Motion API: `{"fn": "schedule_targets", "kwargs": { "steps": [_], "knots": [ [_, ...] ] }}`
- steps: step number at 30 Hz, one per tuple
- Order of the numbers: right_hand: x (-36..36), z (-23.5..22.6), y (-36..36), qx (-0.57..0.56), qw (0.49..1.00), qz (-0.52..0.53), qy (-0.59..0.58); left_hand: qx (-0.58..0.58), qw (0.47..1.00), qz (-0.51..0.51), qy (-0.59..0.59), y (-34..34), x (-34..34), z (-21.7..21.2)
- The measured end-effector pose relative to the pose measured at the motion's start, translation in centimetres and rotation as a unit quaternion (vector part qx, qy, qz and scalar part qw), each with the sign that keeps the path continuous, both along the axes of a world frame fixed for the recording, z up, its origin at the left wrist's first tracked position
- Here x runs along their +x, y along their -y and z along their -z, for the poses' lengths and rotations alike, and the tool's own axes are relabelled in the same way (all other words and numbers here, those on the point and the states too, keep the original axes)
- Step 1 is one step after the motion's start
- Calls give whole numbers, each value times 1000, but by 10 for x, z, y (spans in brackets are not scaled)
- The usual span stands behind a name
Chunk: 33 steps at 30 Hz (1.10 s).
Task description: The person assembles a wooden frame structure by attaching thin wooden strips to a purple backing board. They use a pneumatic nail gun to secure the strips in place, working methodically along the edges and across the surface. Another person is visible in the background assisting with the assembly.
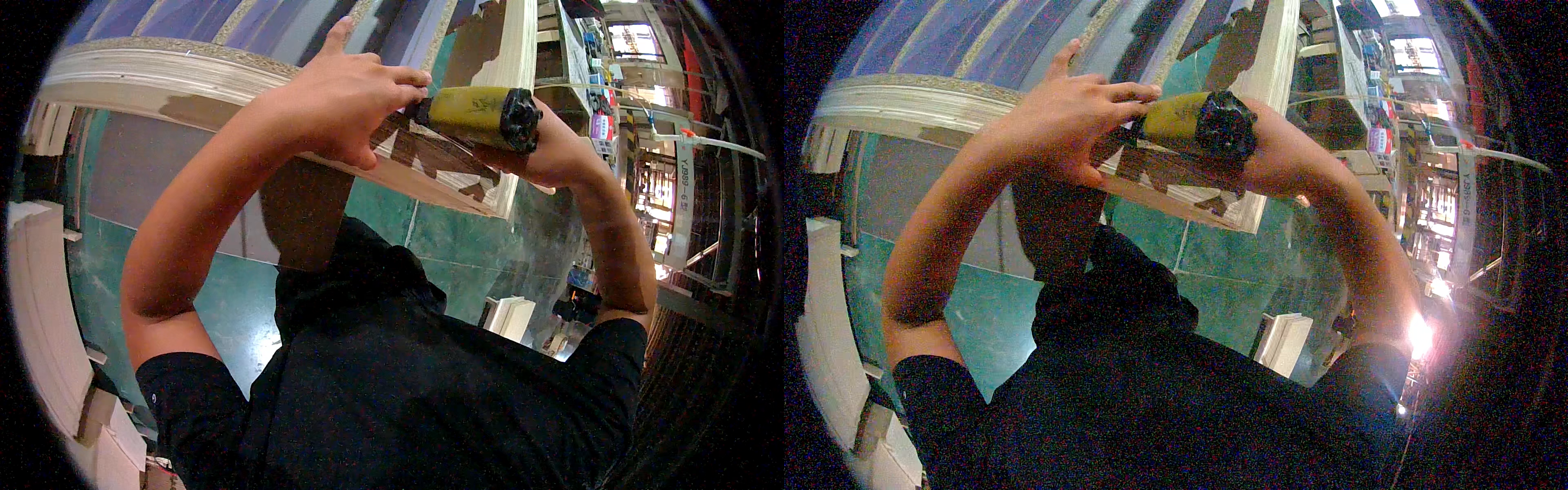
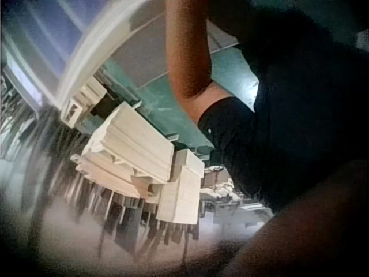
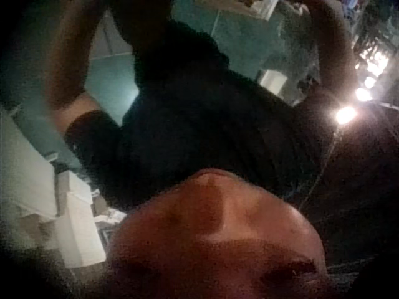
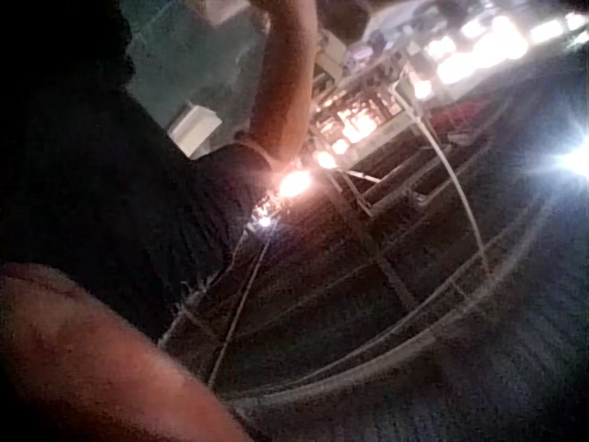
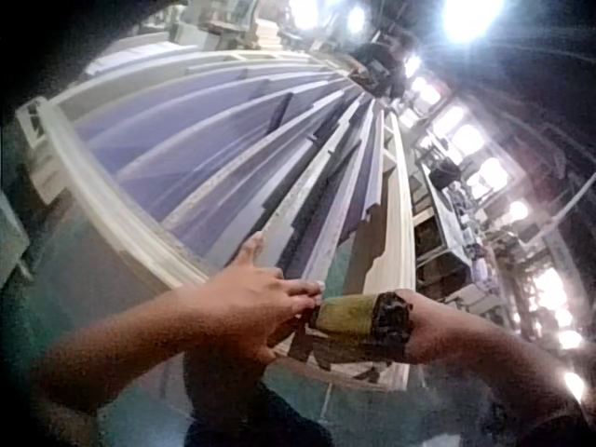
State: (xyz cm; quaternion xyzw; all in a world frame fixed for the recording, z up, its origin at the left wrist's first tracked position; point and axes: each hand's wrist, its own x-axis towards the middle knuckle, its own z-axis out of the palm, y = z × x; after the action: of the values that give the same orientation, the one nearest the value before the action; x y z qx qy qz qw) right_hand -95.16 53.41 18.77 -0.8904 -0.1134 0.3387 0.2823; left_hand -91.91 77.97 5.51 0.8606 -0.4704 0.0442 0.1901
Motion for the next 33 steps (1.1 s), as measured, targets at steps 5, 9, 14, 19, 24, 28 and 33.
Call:
{"fn": "schedule_targets", "kwargs": {
  "steps": [5,9,14,19,24,28,33],
  "knots": [
    [1,4,2,38,999,9,-8,-14,1000,17,-17,-2,5,1],
    [2,4,3,42,999,6,-1,-26,1000,10,-11,-1,5,5],
    [4,-3,-6,-10,1000,12,-10,-6,1000,10,-21,-2,3,-3],
    [3,0,-6,60,998,-1,9,-2,1000,3,-27,-1,2,-2],
    [2,-7,-16,66,995,45,-53,-14,1000,4,-12,-2,2,1],
    [0,1,-5,60,998,14,-2,-6,1000,9,-21,-1,2,-2],
    [-2,0,-6,30,995,80,-47,-22,1000,10,-11,-3,3,3]
  ]
}}
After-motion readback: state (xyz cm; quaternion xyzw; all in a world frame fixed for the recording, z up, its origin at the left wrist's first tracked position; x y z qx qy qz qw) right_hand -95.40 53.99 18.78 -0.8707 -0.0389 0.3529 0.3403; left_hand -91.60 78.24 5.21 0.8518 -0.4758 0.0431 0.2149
